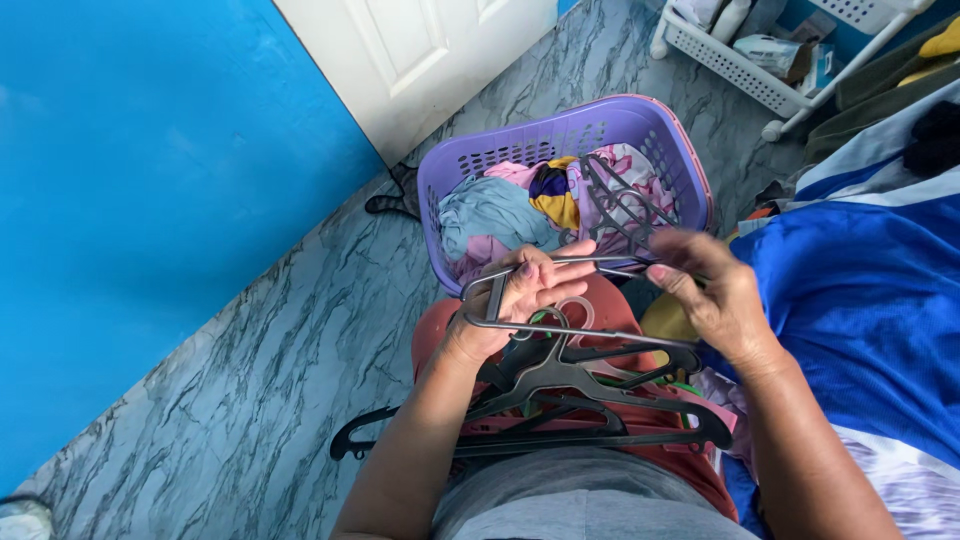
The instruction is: The person sits on the floor and repeatedly picks up clothes from a purple laundry basket, places them on hangers, and sets the hangers on a nearby bed. They handle t-shirts, shorts, and a jersey, using both black and green hangers.
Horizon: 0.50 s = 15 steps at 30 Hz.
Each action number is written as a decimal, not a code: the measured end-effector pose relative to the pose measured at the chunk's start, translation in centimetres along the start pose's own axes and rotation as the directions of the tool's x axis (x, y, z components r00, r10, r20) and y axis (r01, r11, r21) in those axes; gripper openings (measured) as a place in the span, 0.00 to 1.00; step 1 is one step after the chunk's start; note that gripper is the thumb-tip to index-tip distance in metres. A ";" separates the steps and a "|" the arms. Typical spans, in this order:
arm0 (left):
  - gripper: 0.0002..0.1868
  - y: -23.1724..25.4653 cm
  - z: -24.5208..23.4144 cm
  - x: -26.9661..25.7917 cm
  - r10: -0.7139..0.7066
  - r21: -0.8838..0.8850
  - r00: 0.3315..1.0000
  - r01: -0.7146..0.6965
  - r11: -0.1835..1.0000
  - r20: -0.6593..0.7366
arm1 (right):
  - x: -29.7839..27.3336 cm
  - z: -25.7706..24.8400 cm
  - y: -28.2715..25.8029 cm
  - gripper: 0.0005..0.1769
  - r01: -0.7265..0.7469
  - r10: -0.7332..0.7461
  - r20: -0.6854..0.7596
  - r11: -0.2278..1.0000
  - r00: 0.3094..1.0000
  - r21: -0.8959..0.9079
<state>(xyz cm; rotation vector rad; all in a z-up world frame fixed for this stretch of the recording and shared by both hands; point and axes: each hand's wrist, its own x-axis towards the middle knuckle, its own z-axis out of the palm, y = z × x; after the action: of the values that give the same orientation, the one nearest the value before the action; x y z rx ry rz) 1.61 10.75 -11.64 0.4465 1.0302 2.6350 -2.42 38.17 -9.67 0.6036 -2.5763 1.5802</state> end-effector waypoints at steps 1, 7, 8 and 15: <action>0.15 0.3 0.2 0.2 -0.020 -0.009 0.999 0.020 1.000 0.029 | 0.4 -0.1 0.5 0.12 -0.154 0.129 0.146 0.972 0.981 0.176; 0.27 -0.6 -5.1 0.5 -0.257 0.212 0.966 0.258 0.943 -0.034 | 1.0 -1.7 1.7 0.14 -0.362 0.350 0.092 0.903 0.932 0.230; 0.27 -1.2 -7.4 1.1 -0.225 0.328 0.963 0.262 0.908 -0.148 | 1.1 -2.2 1.6 0.11 -0.304 0.323 -0.006 0.898 0.946 0.319; 0.16 -5.5 -26.2 6.8 0.333 0.843 0.776 0.515 0.155 -0.535 | 3.2 -3.0 0.9 0.12 -0.104 0.313 -0.192 0.726 0.930 0.680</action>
<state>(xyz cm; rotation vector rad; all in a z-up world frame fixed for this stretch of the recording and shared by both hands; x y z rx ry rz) -13.81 1.25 -32.48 -0.4157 2.9069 1.4256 -6.16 40.18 -8.24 0.0589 -1.8677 2.4654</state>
